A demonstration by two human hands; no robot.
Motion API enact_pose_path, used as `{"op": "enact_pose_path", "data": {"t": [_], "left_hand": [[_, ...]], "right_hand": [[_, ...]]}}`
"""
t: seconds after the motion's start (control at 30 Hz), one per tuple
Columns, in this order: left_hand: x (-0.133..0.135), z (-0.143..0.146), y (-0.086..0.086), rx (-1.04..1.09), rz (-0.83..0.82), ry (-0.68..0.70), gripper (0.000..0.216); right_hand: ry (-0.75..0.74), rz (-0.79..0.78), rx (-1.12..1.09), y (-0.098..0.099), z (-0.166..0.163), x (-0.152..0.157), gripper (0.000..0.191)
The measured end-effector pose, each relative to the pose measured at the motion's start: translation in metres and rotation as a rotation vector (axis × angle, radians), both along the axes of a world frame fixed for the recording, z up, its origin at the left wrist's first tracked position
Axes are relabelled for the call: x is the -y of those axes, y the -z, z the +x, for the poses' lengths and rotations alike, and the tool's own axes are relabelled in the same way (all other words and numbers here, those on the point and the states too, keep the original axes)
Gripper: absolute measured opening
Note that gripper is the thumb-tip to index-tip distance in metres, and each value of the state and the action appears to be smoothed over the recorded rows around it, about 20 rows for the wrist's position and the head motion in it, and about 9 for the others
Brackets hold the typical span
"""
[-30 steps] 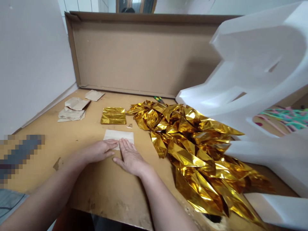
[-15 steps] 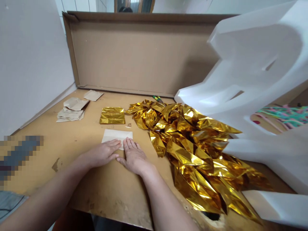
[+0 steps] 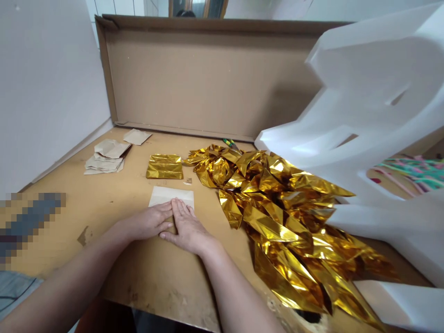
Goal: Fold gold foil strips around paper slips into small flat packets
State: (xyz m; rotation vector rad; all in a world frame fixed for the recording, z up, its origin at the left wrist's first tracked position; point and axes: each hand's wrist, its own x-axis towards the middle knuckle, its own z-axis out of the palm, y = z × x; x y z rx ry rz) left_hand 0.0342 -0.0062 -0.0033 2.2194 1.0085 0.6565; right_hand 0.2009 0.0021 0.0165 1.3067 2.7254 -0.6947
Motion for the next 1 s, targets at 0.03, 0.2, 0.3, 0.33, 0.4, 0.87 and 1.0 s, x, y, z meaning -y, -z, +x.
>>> {"op": "enact_pose_path", "data": {"t": [0.03,0.2,0.3,0.33,0.4,0.87,1.0], "left_hand": [[0.000,-0.002,0.001,0.008,-0.004,-0.012,0.053],[-0.003,-0.029,0.001,0.023,-0.094,-0.215,0.027],[-0.003,-0.039,-0.006,0.038,-0.176,-0.314,0.026],[-0.003,-0.039,-0.009,0.073,-0.197,-0.348,0.027],[-0.003,-0.035,-0.016,0.247,-0.251,-0.424,0.032],[-0.005,-0.011,-0.037,1.373,-1.017,-0.211,0.082],[-0.008,-0.009,-0.031,1.278,-0.931,-0.211,0.084]], "right_hand": [[0.015,0.001,0.018,0.000,0.000,0.000,0.097],[0.039,0.014,0.109,-0.001,0.004,-0.002,0.096],[0.036,0.024,0.113,-0.003,0.004,-0.002,0.096],[0.034,0.026,0.110,-0.003,0.004,-0.001,0.095],[0.034,0.023,0.117,-0.006,0.002,-0.001,0.094],[0.070,-0.009,0.153,-0.010,-0.001,0.003,0.096],[0.064,-0.002,0.152,-0.008,0.000,0.002,0.096]]}}
